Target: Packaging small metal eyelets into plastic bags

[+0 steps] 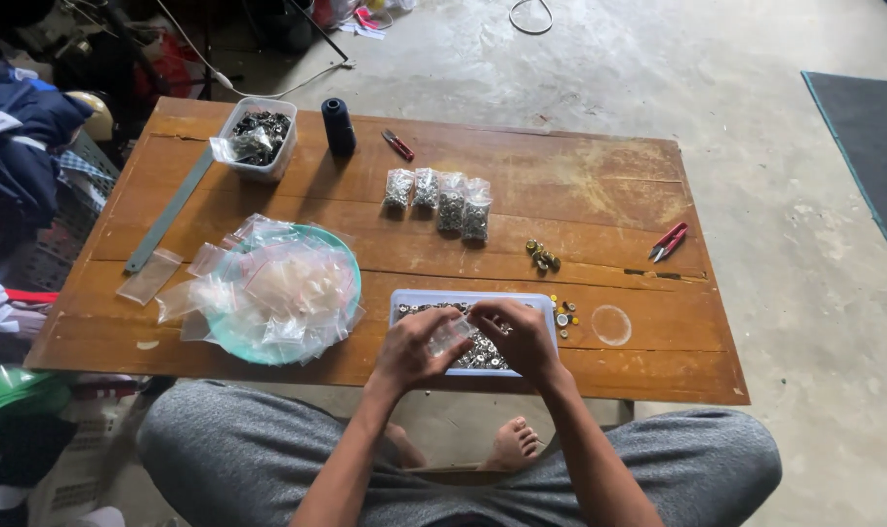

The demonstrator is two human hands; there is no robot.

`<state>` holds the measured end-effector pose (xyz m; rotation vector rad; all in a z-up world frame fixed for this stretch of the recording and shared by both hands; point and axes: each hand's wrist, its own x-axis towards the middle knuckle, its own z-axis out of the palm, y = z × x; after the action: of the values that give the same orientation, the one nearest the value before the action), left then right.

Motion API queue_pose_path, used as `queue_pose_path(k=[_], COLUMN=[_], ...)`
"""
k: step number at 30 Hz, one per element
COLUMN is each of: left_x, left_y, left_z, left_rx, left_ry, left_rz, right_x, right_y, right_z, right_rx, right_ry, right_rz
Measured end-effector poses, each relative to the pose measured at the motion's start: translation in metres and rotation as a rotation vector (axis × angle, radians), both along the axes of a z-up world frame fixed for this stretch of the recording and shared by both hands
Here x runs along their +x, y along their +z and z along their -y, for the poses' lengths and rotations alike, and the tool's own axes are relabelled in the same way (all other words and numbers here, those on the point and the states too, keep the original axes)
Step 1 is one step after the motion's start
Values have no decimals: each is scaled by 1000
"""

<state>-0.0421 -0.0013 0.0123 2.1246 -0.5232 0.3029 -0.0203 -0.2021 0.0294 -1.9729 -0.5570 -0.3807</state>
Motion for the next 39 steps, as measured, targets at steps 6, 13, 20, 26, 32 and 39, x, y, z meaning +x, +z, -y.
queue_pose_path(k=[6,13,20,26,32,39], left_x=[0,0,1,-2,-1,4], left_y=[2,-3,-2,8,-6,-15], left_z=[-2,-2,-1,0,1,-1], left_rx=[13,10,7,29,55,55], left_ry=[-20,7,62,44,93,79], left_rz=[-27,-44,-99,-94,-73,-60], right_x=[-6,-9,1,-1,1,3], right_y=[12,26,-6,-29,-41,-41], right_z=[-6,-4,9,17,17,19], right_rx=[-62,-122,-153,-370,-406,-488], right_ry=[41,98,-24,36,69,-36], right_rz=[38,89,24,-52,-32,-10])
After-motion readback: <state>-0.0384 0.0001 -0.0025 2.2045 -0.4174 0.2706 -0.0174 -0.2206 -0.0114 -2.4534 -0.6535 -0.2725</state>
